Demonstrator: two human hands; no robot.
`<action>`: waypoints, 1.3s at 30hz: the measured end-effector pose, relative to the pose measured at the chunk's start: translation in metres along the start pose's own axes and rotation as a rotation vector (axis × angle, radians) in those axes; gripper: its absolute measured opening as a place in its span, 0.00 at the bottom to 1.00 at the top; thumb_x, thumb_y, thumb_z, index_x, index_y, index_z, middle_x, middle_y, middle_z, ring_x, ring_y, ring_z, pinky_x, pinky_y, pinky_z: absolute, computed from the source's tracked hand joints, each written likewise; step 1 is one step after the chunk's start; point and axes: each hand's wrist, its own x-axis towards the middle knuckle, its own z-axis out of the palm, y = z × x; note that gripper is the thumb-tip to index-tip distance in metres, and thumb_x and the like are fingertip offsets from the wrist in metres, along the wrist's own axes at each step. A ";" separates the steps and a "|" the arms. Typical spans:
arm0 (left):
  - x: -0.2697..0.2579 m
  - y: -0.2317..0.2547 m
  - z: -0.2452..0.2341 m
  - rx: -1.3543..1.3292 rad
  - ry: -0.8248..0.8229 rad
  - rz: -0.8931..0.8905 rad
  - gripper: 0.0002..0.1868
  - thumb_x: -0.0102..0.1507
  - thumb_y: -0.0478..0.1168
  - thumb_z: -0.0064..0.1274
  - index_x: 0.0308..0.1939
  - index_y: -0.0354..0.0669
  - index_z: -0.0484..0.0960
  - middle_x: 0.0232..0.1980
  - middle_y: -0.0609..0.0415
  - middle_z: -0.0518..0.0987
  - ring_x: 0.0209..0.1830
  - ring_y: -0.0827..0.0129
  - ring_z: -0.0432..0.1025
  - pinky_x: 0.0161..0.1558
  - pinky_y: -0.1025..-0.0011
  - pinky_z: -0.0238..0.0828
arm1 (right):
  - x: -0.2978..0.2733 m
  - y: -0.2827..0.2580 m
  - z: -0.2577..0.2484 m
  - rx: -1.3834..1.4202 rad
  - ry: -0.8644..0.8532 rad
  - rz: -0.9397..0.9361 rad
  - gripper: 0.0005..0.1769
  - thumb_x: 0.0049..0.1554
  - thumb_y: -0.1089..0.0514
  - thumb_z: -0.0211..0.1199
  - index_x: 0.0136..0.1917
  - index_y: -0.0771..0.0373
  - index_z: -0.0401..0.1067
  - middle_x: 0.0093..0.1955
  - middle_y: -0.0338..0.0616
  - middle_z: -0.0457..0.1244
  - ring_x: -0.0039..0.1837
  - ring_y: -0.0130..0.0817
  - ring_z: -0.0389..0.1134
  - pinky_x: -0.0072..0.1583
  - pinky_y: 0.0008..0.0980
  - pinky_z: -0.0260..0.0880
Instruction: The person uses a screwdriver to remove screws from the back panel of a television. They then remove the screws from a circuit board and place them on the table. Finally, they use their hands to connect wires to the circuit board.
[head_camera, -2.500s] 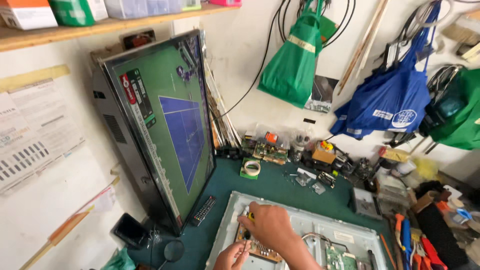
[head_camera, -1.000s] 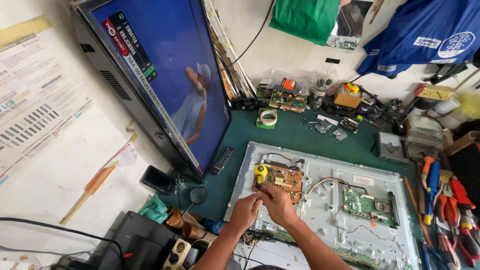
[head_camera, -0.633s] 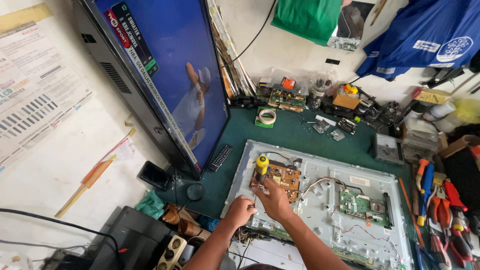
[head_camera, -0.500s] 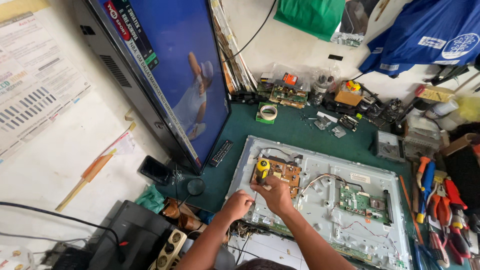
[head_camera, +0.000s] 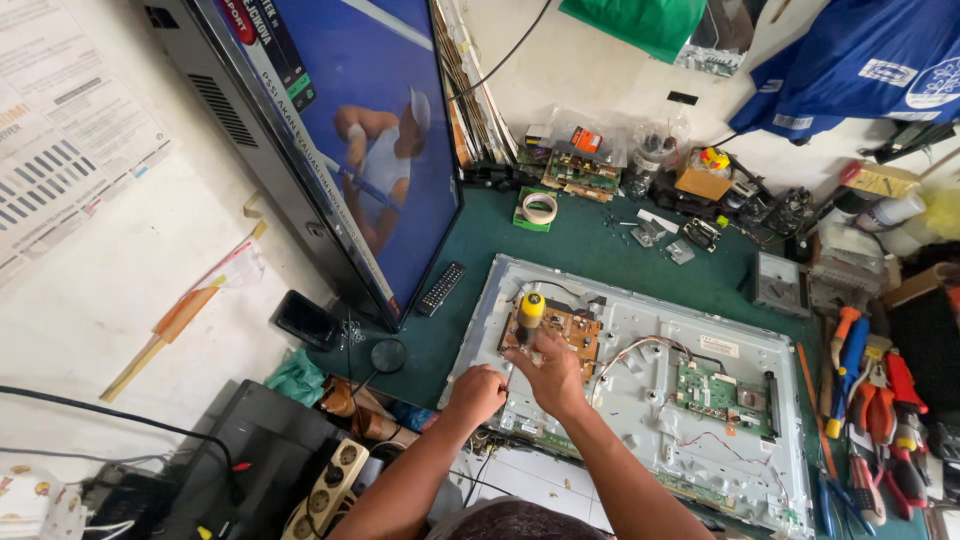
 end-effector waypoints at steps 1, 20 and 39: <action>0.000 -0.001 0.005 0.028 0.047 0.024 0.05 0.60 0.43 0.60 0.38 0.56 0.89 0.41 0.52 0.81 0.47 0.51 0.80 0.52 0.57 0.81 | 0.000 0.004 0.001 0.044 0.047 -0.008 0.16 0.51 0.44 0.83 0.46 0.53 0.83 0.43 0.46 0.73 0.51 0.51 0.77 0.56 0.47 0.74; -0.009 0.000 -0.004 0.031 0.109 0.067 0.04 0.60 0.47 0.62 0.38 0.60 0.88 0.39 0.55 0.81 0.43 0.54 0.81 0.52 0.59 0.81 | -0.007 0.008 0.005 0.039 0.122 -0.153 0.08 0.55 0.50 0.81 0.46 0.52 0.85 0.40 0.43 0.72 0.48 0.50 0.77 0.51 0.40 0.76; -0.047 0.000 -0.056 -0.833 0.079 0.131 0.18 0.59 0.36 0.63 0.53 0.45 0.91 0.47 0.51 0.86 0.34 0.75 0.73 0.33 0.78 0.73 | -0.022 -0.020 0.002 0.129 0.112 -0.204 0.10 0.57 0.60 0.81 0.53 0.57 0.87 0.40 0.47 0.69 0.43 0.42 0.76 0.43 0.33 0.78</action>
